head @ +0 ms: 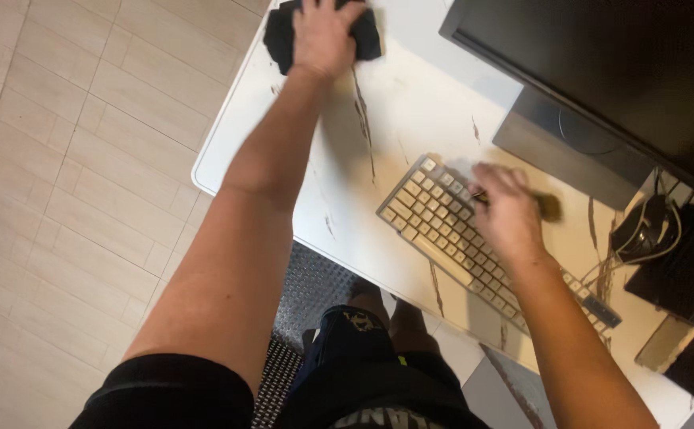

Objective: The person uses a small brush to clean the keys of a white keyboard on a white desk. They then use a black cloth to wipe the desk surface around the keyboard.

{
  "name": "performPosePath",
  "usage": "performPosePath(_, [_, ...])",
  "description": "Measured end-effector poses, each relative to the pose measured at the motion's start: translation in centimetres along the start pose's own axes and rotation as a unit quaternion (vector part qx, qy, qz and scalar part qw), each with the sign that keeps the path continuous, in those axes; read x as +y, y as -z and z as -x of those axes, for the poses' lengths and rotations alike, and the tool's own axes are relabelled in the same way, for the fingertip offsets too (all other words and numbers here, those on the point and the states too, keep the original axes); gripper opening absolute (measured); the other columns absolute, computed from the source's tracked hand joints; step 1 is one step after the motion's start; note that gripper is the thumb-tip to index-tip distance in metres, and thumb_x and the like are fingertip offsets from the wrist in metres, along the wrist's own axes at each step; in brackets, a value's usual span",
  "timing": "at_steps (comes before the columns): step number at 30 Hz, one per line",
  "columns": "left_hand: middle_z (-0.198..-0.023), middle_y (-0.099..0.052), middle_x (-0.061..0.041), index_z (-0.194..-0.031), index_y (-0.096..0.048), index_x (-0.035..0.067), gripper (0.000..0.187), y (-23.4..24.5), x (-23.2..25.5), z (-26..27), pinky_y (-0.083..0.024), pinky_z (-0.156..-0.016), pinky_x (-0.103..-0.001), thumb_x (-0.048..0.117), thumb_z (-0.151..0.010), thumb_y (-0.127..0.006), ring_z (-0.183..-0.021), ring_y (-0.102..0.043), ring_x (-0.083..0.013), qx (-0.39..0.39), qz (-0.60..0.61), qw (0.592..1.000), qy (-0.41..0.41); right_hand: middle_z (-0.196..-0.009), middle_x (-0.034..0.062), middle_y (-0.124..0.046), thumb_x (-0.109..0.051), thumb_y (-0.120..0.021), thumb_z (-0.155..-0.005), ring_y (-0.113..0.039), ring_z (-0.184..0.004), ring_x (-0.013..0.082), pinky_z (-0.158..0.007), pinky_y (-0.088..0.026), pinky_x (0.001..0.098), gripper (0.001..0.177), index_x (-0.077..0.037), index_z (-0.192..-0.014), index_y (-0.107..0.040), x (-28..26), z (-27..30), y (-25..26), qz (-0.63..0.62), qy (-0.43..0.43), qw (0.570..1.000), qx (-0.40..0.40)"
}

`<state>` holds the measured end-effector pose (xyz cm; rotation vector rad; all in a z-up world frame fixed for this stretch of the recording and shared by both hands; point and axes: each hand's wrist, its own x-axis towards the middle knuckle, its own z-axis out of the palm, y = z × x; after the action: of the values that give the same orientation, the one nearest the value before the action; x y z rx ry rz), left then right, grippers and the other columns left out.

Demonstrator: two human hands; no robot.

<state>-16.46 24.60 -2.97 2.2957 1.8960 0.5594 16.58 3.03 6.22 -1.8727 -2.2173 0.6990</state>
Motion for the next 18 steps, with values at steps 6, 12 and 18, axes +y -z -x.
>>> performPosePath(6, [-0.159,-0.041,-0.008,-0.13,-0.07,0.028,0.062,-1.8,7.0,3.7,-0.052,-0.101,-0.053,0.009,-0.072,-0.08,-0.134,-0.048,-0.0364,0.04,0.088,0.974,-0.205,-0.123,0.0177,-0.064,-0.029,-0.086,-0.085,-0.06,-0.115,0.0332,-0.095,-0.055,0.0429,0.051,-0.006,-0.128,-0.072,-1.1,-3.4,3.3,0.044,0.104,0.978,0.178])
performPosePath(12, [-0.161,-0.032,-0.005,-0.133,-0.068,0.032,0.069,0.0,13.3,5.4,-0.041,-0.108,-0.062,0.011,-0.068,-0.08,-0.147,-0.027,-0.0418,-0.135,0.117,0.93,-0.321,-0.127,0.0144,-0.062,-0.021,-0.088,-0.097,-0.065,-0.113,0.0312,-0.096,-0.056,0.0414,0.043,-0.004,-0.133,-0.071,-1.1,-3.8,3.5,-0.062,0.087,0.97,0.219])
performPosePath(18, [-0.162,-0.025,-0.003,-0.138,-0.061,0.034,0.065,-0.8,17.2,2.6,-0.022,-0.114,-0.071,0.022,-0.077,-0.079,-0.15,-0.016,-0.0424,-0.259,0.076,0.915,-0.302,-0.134,0.0163,-0.059,-0.009,-0.083,-0.099,-0.063,-0.121,0.0325,-0.099,-0.055,0.0404,0.032,0.002,-0.126,-0.07,-0.4,-4.1,1.6,-0.08,0.101,0.966,0.224])
